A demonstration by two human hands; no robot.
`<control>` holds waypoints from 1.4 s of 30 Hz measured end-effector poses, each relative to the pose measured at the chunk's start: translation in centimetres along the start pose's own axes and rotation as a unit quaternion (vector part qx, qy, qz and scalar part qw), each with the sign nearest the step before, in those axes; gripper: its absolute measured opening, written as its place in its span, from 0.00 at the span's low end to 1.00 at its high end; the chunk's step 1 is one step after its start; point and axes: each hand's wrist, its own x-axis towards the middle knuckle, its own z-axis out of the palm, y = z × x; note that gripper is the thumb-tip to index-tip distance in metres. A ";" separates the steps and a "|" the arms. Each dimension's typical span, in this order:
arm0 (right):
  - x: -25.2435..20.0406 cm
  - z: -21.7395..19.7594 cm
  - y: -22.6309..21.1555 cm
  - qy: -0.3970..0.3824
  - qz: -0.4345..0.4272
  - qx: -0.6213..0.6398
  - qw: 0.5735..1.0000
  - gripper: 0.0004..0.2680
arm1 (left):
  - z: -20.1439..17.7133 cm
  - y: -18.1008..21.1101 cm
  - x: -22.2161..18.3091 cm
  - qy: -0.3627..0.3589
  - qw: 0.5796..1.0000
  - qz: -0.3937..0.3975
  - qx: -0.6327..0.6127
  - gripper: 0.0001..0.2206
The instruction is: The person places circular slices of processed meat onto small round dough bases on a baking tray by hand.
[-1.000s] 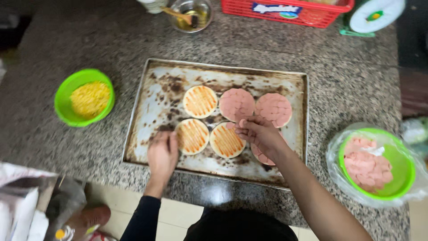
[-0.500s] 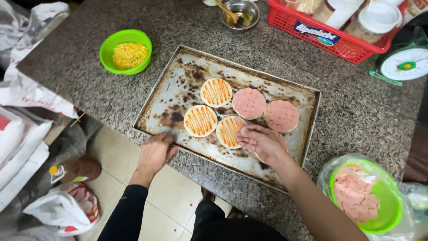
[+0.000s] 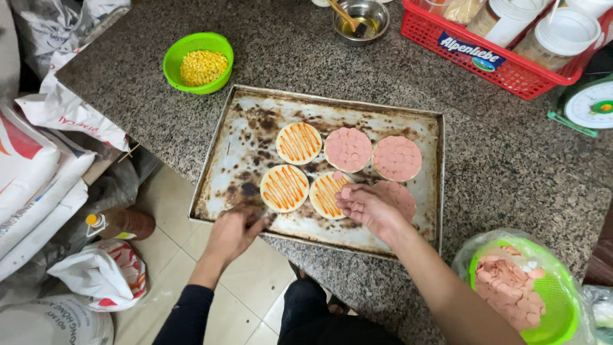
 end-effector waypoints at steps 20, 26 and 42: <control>2.7 -1.5 1.0 -0.029 -0.017 0.082 0.996 0.07 | 8.2 12.3 8.9 0.038 0.961 0.082 -0.260 0.08; 2.4 -1.6 0.3 0.016 0.019 0.066 0.997 0.08 | 8.7 12.0 10.0 -0.004 0.960 0.072 -0.269 0.06; 2.9 -1.4 -0.3 0.024 -0.020 -0.083 0.996 0.09 | 7.8 11.8 10.9 -0.010 0.950 0.047 -0.309 0.07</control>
